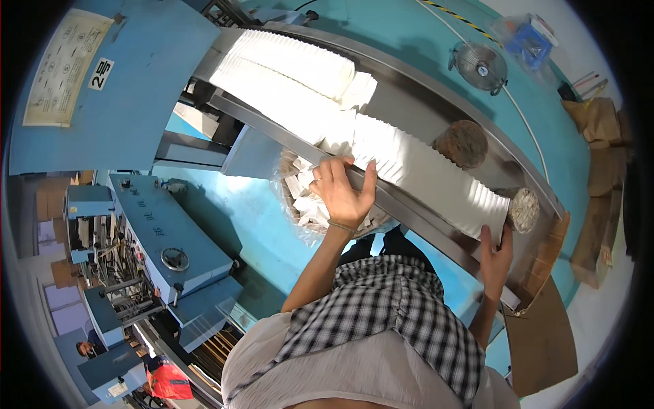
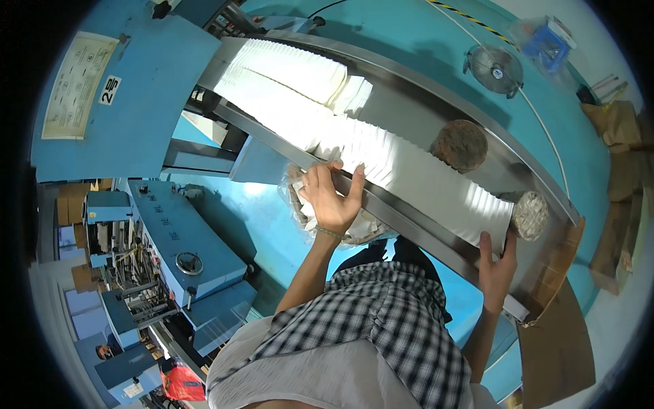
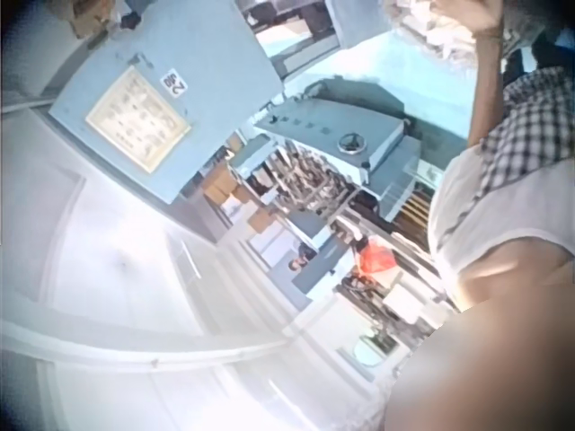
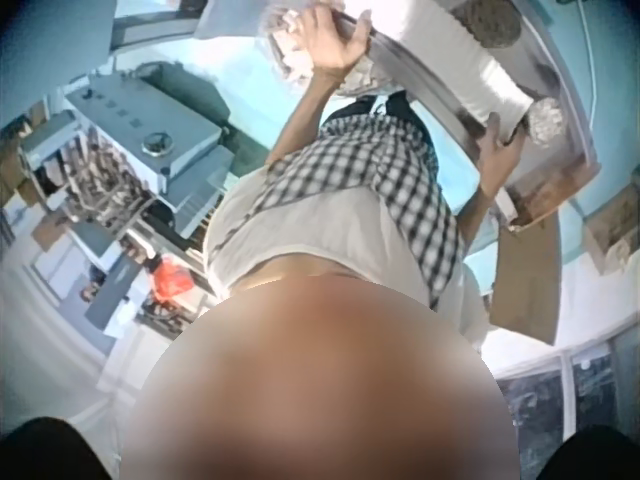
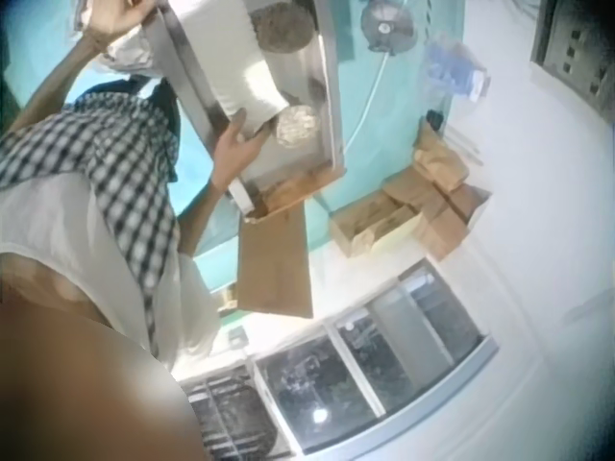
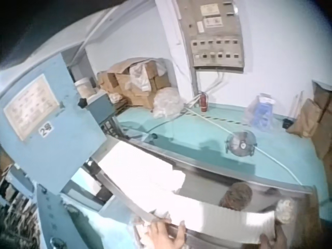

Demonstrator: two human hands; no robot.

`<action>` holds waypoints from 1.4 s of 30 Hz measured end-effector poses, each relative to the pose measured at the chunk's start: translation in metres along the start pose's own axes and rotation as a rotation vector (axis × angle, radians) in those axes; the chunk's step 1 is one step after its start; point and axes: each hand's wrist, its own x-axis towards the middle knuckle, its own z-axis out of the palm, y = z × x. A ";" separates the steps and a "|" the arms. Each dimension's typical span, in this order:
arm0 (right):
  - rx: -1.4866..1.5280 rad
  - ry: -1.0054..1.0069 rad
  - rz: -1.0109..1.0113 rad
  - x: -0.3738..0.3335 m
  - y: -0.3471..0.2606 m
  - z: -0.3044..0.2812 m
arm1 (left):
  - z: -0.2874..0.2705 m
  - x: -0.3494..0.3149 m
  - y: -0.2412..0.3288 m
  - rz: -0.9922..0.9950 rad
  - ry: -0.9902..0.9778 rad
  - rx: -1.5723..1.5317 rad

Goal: Sorting and placing stacks of tissues onto a conveyor belt from a processing machine.

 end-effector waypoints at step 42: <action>0.020 -0.097 0.229 -0.012 0.036 -0.068 | 0.034 0.050 0.019 0.099 -1.134 -0.411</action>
